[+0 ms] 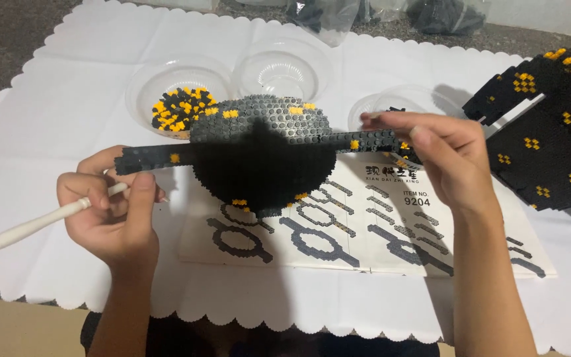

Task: The person assembles a black and yellow plastic brick model by placing individual pieces onto a larger structure and securing them with a white plastic hammer. They repeatedly pick up small bricks from clear bowls and tap them into place on the model.

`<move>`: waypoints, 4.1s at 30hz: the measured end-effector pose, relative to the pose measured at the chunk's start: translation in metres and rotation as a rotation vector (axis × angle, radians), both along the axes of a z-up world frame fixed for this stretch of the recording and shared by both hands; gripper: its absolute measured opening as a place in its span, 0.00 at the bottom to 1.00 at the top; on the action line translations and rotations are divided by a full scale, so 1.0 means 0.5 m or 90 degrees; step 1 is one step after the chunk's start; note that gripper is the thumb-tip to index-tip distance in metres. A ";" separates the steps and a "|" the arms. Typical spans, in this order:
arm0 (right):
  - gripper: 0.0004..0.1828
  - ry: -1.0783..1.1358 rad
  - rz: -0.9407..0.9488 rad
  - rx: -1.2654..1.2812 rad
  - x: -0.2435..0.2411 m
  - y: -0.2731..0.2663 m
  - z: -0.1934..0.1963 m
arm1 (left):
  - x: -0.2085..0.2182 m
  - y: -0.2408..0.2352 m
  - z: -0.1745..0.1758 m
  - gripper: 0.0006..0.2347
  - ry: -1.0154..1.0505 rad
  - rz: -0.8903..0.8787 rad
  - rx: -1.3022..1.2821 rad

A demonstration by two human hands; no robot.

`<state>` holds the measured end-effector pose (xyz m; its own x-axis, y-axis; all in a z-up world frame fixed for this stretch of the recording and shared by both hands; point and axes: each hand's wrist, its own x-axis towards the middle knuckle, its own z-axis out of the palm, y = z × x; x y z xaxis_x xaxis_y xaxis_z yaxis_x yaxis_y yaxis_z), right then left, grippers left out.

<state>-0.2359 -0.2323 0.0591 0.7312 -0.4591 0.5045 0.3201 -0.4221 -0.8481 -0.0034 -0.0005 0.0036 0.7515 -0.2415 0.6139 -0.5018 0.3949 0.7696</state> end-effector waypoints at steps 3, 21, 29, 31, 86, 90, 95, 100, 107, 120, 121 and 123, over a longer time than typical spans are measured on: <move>0.16 0.055 -0.178 -0.054 0.000 -0.007 0.020 | 0.002 -0.001 -0.003 0.16 -0.008 0.000 -0.005; 0.22 0.633 -0.444 -0.205 -0.012 -0.124 -0.048 | -0.004 0.001 0.006 0.13 -0.034 -0.023 -0.013; 0.17 0.573 -0.439 -0.130 -0.015 -0.122 -0.046 | 0.006 0.001 -0.006 0.13 -0.039 -0.019 -0.027; 0.18 0.561 -0.433 -0.113 -0.017 -0.123 -0.047 | 0.006 0.002 -0.007 0.14 -0.040 -0.024 -0.030; 0.16 -0.111 -0.170 0.184 -0.028 -0.043 -0.038 | -0.176 -0.036 0.212 0.05 -0.665 -0.026 0.190; 0.16 -0.026 -0.212 0.043 -0.018 -0.010 -0.017 | -0.155 -0.138 0.234 0.17 -0.751 0.022 0.355; 0.15 -0.019 -0.217 -0.059 -0.014 0.023 0.013 | -0.121 -0.185 0.218 0.08 -0.769 -0.065 0.303; 0.13 -0.029 -0.281 -0.292 -0.012 0.055 0.044 | -0.116 -0.198 0.217 0.09 -0.742 -0.136 0.329; 0.11 -0.025 -0.299 -0.312 -0.013 0.065 0.057 | -0.127 -0.205 0.226 0.12 -0.785 -0.143 0.449; 0.05 -0.005 -0.311 -0.376 -0.009 0.078 0.074 | -0.130 -0.200 0.242 0.11 -0.848 -0.144 0.565; 0.05 -0.006 -0.315 -0.377 -0.010 0.077 0.063 | -0.132 -0.199 0.241 0.11 -0.852 -0.144 0.562; 0.11 -0.049 -0.336 -0.246 -0.010 0.071 0.044 | -0.135 -0.200 0.240 0.09 -0.858 -0.118 0.562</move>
<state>-0.2407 -0.1970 0.0811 0.4121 -0.5216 0.7470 0.0405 -0.8086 -0.5870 -0.0708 -0.1004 0.1236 -0.2668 -0.8789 0.3955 -0.9624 0.2210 -0.1580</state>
